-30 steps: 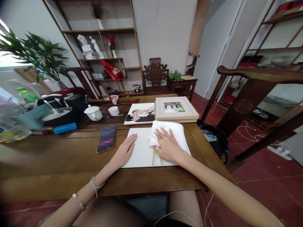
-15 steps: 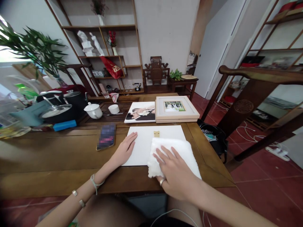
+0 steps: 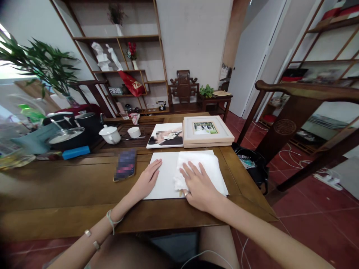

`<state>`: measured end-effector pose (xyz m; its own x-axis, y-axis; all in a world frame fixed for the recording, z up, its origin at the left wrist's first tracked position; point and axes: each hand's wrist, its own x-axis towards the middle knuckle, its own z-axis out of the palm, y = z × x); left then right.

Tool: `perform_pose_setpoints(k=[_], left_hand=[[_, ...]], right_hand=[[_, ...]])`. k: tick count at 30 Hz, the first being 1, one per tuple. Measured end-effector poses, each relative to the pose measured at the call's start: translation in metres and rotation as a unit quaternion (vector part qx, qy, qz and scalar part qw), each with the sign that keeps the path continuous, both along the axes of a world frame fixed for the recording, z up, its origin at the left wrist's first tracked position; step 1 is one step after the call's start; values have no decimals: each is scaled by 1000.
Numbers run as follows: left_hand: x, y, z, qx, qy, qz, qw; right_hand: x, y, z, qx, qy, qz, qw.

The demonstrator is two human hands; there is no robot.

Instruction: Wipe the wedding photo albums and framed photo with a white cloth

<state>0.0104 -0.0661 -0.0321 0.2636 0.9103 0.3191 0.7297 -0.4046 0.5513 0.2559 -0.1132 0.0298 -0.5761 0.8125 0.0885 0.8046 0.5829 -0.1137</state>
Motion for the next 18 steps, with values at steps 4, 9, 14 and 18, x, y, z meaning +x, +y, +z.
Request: perform_pose_setpoints(k=[4, 9, 14, 18], left_hand=[[0, 0, 0, 3, 7, -1, 1000], [0, 1, -1, 9, 2, -2, 1000], [-1, 0, -2, 7, -5, -1, 1000], [-1, 0, -3, 11, -11, -1, 1000]], right_hand=[[9, -36, 6, -24, 21, 41, 999], [23, -51, 21, -74, 75, 57, 993], [37, -10, 33, -70, 162, -47, 983], [36, 35, 37, -43, 192, -99, 975]])
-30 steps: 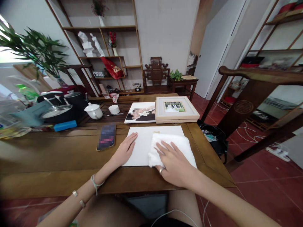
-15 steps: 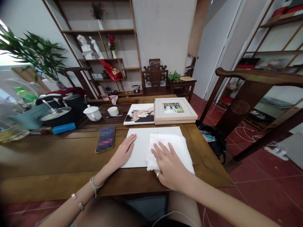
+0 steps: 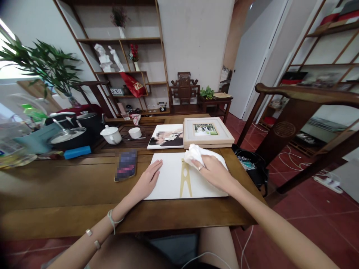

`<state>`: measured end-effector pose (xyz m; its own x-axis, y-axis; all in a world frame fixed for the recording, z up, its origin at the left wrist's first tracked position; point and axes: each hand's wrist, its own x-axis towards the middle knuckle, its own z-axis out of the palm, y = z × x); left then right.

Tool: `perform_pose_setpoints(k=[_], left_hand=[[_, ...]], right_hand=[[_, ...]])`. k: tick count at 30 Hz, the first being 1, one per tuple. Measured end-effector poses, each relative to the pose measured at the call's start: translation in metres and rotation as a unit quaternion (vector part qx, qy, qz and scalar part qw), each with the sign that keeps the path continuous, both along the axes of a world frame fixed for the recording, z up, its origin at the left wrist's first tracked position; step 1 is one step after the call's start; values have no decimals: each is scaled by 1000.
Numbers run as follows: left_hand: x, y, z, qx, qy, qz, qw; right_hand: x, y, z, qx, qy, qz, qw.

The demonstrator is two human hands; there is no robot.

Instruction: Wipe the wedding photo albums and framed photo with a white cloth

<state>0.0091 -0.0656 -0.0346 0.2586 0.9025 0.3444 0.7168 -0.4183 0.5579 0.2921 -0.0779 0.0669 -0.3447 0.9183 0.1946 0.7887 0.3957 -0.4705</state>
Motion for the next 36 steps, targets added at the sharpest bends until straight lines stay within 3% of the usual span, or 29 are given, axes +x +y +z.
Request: perform_pose_setpoints(k=[8, 15, 18, 28, 36], left_hand=[[0, 1, 1, -2, 7, -3, 1000], [-3, 3, -4, 5, 0, -7, 1000], [-3, 3, -3, 6, 0, -7, 1000], [1, 0, 2, -4, 3, 0, 1000], [-1, 1, 0, 1, 4, -6, 1000]], right_hand=[[-49, 57, -2, -62, -46, 81, 994], [-99, 73, 3, -67, -67, 100, 991], [-99, 72, 2, -66, -75, 88, 991], [-58, 76, 3, -80, -87, 54, 992], [-105, 89, 14, -102, -82, 71, 989]])
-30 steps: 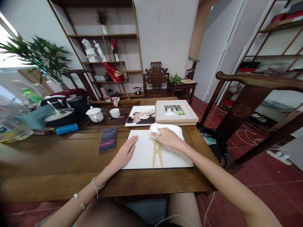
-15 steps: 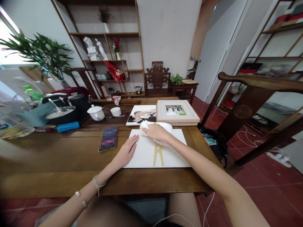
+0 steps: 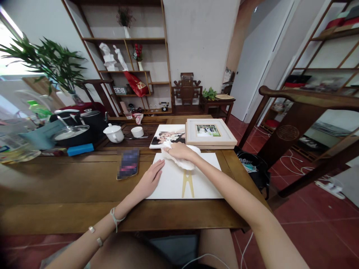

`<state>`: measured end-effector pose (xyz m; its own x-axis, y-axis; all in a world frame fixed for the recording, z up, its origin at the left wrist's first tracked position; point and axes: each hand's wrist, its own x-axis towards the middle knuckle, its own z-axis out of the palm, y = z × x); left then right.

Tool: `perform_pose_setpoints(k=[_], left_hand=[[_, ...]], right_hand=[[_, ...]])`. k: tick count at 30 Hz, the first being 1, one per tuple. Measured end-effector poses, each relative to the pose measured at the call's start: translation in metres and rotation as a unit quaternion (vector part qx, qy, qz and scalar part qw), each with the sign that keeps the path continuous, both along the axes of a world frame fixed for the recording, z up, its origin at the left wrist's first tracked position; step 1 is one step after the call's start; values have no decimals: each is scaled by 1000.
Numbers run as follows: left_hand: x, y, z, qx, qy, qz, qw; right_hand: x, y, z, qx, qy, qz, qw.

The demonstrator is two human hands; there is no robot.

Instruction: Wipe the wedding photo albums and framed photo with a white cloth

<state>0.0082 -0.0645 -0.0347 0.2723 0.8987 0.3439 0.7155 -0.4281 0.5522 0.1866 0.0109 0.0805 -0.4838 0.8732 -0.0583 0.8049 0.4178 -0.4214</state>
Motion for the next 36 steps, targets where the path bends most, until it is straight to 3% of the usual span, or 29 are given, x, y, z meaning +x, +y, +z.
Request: perform_pose_setpoints(k=[5, 9, 13, 20, 24, 31, 36], left_hand=[[0, 0, 2, 5, 8, -4, 1000], [1, 0, 5, 17, 7, -12, 1000], [1, 0, 4, 12, 4, -4, 1000], [0, 0, 0, 0, 12, -2, 1000], [0, 0, 0, 0, 17, 2, 1000], [1, 1, -1, 8, 15, 9, 1000], [0, 1, -5, 11, -15, -4, 1000]], right_hand=[[-39, 6, 6, -14, 25, 29, 999], [-51, 4, 6, -16, 30, 36, 999], [-43, 1, 4, -7, 17, 32, 999], [-2, -12, 8, 8, -38, 16, 999], [11, -24, -7, 32, -50, 47, 997], [19, -44, -47, 138, -112, 95, 980], [20, -95, -55, 215, -155, 129, 956]])
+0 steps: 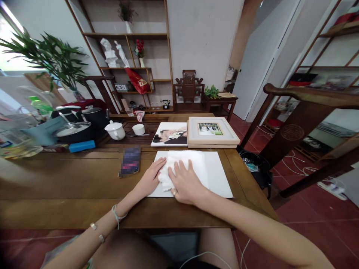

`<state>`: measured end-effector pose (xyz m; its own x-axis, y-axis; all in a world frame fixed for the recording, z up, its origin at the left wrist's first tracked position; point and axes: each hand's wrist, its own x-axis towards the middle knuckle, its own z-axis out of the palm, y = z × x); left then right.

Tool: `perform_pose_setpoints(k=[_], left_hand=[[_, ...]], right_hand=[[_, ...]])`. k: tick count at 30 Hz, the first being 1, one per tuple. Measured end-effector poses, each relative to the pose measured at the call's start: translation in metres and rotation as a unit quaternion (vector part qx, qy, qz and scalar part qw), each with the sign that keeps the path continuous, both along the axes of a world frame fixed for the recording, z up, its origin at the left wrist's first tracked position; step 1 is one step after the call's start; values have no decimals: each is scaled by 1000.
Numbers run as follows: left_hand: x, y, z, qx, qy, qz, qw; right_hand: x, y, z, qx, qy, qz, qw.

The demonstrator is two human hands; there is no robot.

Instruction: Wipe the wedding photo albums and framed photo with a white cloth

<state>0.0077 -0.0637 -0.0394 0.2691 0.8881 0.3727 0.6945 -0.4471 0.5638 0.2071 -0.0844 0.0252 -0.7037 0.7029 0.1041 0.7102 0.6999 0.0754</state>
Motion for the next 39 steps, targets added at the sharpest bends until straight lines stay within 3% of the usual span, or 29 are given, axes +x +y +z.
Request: perform_pose_setpoints(k=[4, 7, 15, 19, 22, 28, 31, 34, 39], left_hand=[[-1, 0, -1, 5, -13, -4, 1000], [-2, 1, -2, 2, -9, -9, 1000], [-3, 1, -2, -18, -19, -14, 1000], [-1, 1, 1, -17, -11, -6, 1000], [-2, 1, -1, -10, -16, -17, 1000], [0, -1, 2, 2, -6, -3, 1000], [2, -2, 4, -6, 1, 5, 1000], [1, -1, 3, -3, 4, 1, 1000], [0, 0, 1, 3, -3, -4, 1000]], right_hand=[[1, -48, 0, 4, 6, 50, 999], [3, -57, -1, -20, 30, 56, 998], [4, 12, -2, -68, 36, -23, 997], [-1, 19, 2, -44, 11, -35, 998], [-4, -2, 2, -18, -9, -21, 1000], [-3, -73, 1, -17, -19, 32, 999], [-2, -85, 3, -40, -19, 36, 998], [-1, -68, 5, -53, -7, 25, 998], [1, -7, 7, -56, -19, -21, 998]])
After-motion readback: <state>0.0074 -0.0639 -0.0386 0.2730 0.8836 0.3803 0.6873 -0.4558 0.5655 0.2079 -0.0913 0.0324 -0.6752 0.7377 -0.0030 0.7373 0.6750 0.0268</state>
